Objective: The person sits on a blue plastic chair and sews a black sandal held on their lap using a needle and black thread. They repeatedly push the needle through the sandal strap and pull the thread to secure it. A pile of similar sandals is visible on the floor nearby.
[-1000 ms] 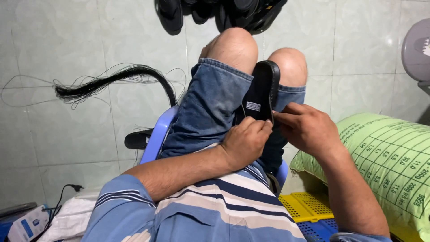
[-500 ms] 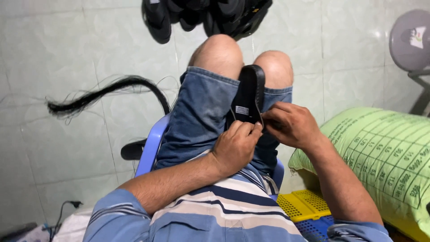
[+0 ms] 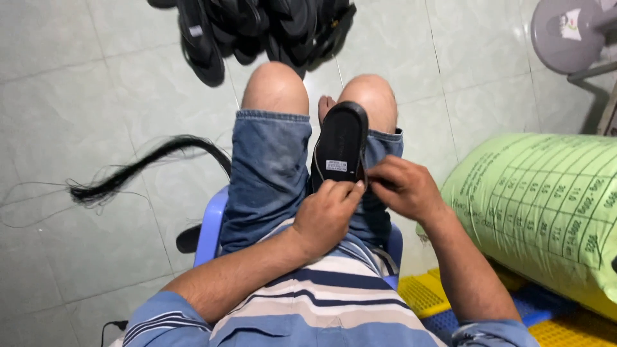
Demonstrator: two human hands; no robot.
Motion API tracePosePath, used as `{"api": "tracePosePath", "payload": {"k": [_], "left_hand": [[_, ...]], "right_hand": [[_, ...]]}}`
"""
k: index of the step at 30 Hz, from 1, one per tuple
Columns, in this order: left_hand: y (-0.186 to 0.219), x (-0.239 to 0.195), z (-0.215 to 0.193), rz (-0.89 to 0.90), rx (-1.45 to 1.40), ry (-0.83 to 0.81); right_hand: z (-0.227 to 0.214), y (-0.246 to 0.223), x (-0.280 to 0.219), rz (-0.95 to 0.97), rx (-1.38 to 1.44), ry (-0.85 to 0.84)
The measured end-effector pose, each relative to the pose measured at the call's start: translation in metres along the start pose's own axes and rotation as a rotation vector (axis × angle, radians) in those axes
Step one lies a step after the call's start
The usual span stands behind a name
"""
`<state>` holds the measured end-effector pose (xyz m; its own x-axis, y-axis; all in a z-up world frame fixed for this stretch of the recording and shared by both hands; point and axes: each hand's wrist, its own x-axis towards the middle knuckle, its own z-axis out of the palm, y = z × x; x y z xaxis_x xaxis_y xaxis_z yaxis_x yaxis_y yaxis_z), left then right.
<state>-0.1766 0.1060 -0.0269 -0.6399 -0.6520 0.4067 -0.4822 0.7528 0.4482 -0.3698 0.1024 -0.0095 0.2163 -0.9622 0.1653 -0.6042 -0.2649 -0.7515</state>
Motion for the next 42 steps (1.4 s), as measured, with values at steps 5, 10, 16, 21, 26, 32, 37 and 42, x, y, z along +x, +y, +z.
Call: {"api": "tracePosePath", "payload": {"k": [5,10,16,21,26,32,37,42], "left_hand": [[-0.045,-0.007,-0.028,-0.260,-0.528,-0.122],[-0.077,0.006,-0.090,-0.451,-0.385,-0.449],[-0.077,0.019,-0.085,-0.721,-1.177,-0.384],[-0.065,0.018,-0.041,-0.784,-1.535,-0.205],[-0.071,0.026,-0.035,-0.589,-0.389,-0.303],[-0.066,0.033,-0.030,-0.484,-0.644,-0.422],[-0.048,0.051,-0.075,-0.340,-0.554,-0.484],[-0.059,0.047,-0.079,-0.336,-0.477,-0.564]], "right_hand": [[-0.013,-0.051,0.042,0.047,-0.475,-0.391],[-0.023,-0.066,0.054,0.139,-0.494,-0.517],[-0.018,-0.051,0.048,0.170,-0.430,-0.470],[-0.018,-0.052,0.047,0.213,-0.418,-0.459],[-0.015,-0.056,0.047,0.244,-0.416,-0.435],[-0.014,-0.062,0.044,0.258,-0.429,-0.463],[-0.023,-0.082,0.041,0.250,-0.521,-0.513],[-0.058,-0.076,0.037,0.396,-0.424,-0.723]]}}
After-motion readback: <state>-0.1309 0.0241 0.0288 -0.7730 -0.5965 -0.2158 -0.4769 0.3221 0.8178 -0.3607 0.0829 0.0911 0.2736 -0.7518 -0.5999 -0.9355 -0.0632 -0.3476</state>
